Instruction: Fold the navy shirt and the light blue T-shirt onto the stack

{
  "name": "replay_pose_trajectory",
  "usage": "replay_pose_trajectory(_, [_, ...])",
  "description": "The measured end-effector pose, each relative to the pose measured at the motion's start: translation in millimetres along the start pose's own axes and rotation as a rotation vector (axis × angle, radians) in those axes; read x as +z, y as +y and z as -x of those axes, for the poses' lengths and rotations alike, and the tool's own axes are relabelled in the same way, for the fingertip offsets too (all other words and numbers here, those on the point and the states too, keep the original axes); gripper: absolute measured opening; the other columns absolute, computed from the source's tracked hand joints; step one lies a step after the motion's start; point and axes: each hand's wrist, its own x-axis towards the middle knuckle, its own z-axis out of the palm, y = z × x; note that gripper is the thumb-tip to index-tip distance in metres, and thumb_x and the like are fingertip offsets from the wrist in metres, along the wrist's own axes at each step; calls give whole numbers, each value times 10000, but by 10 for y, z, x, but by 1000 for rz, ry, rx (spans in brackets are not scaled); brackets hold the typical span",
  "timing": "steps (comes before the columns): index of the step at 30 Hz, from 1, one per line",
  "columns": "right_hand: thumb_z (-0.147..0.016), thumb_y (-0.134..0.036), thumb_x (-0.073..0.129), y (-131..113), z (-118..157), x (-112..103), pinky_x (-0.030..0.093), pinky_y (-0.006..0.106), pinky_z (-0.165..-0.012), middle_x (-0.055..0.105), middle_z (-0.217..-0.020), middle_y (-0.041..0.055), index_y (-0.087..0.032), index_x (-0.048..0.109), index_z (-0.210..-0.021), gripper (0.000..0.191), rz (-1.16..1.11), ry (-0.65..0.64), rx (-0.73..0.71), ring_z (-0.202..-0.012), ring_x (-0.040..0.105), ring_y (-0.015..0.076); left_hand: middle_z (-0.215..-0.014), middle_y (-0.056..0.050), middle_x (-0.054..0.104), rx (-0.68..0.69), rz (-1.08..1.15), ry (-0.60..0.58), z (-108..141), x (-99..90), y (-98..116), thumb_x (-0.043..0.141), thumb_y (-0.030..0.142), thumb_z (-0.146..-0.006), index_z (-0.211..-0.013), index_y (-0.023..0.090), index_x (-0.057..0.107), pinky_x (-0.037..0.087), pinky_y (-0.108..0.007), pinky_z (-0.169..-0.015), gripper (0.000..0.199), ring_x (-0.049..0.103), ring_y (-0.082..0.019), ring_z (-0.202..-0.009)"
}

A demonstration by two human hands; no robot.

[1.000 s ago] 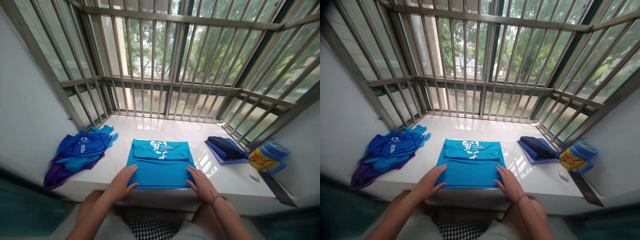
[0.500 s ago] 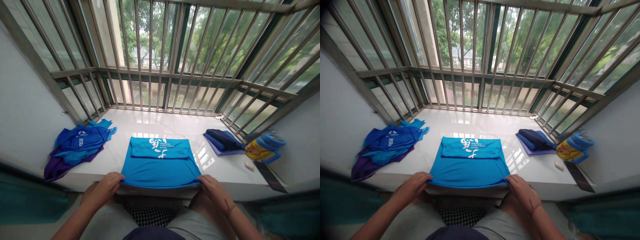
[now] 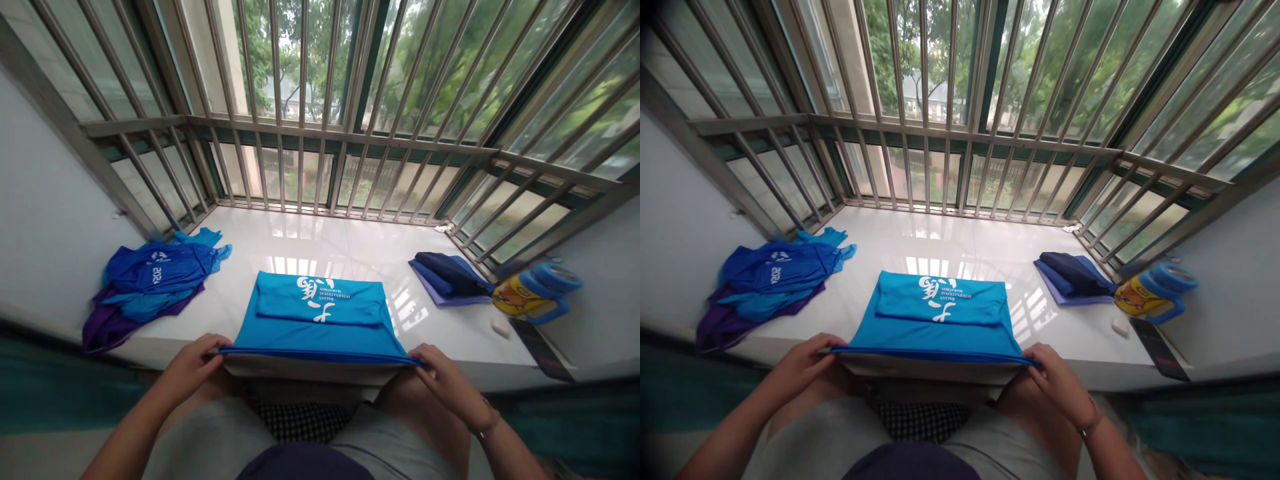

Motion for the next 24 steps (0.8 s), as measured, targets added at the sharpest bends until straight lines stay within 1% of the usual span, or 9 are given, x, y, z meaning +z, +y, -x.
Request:
replay_pose_trajectory(3, [-972,-366,605,-36,-44,-111,612,416,-946,751,-1126,92,-263,733,-1054,183,-109,27,51,-1068,713,274,-1072,-62,817,-62,74,7,-35,-53,13,630,481,-857,-1056,257,817,647,-327,-825,353,772,-281,-1035])
replay_pose_trajectory(7, [-1006,-503,596,-68,-150,-130,583,418,-1019,734,-1326,114,-259,696,-1085,274,-286,93,131,-1234,688,301,-1068,-39,823,-83,92,80,-140,-59,-7,649,588,-879,-1077,267,803,629,-330,-882,407,773,-282,-1041])
replay_pose_trajectory(9, [-1008,-533,589,-43,-289,-79,590,408,-978,758,-1233,105,-256,678,-1122,312,-314,154,168,-1149,711,290,-1050,-39,821,-73,104,130,-287,-51,2,666,610,-883,-1064,256,789,609,-335,-909,416,768,-278,-1031])
replay_pose_trajectory(12, [-996,-570,582,60,-637,8,592,369,-794,732,-929,49,-244,652,-1100,350,-317,233,205,-876,699,250,-965,-38,805,-63,150,206,-657,-34,45,690,595,-866,-1043,228,769,592,-335,-874,415,755,-259,-932])
replay_pose_trajectory(15, [-974,-611,568,199,-1088,43,537,336,-673,651,-771,-2,-234,635,-1049,391,-334,294,230,-729,631,218,-814,-14,752,-84,205,271,-1155,-2,80,693,579,-844,-1023,206,759,564,-311,-753,419,705,-223,-778])
replay_pose_trajectory(18, [-956,-626,549,323,-1517,33,503,324,-660,659,-767,0,-223,638,-1001,415,-318,319,245,-723,618,208,-843,-30,763,-99,315,289,-1666,62,56,701,582,-810,-1009,186,738,548,-303,-744,444,704,-218,-793])
replay_pose_trajectory(20, [-959,-608,536,394,-1735,40,491,322,-667,682,-783,13,-221,637,-948,401,-241,302,278,-735,624,208,-913,-55,788,-127,338,254,-1947,125,1,677,603,-793,-1021,180,724,558,-313,-772,483,725,-227,-835])
replay_pose_trajectory(22, [-968,-566,538,460,-1881,79,482,320,-680,689,-776,17,-224,625,-880,363,-94,264,347,-734,630,205,-909,-63,793,-182,273,210,-2149,197,-74,669,598,-771,-1000,182,720,560,-324,-767,478,735,-240,-835])
replay_pose_trajectory(24, [-961,-491,578,522,-1961,150,481,319,-709,702,-782,25,-223,629,-843,297,40,218,416,-751,648,208,-842,-56,780,-235,176,190,-2271,268,-157,703,542,-735,-920,191,720,551,-335,-757,396,733,-253,-811])
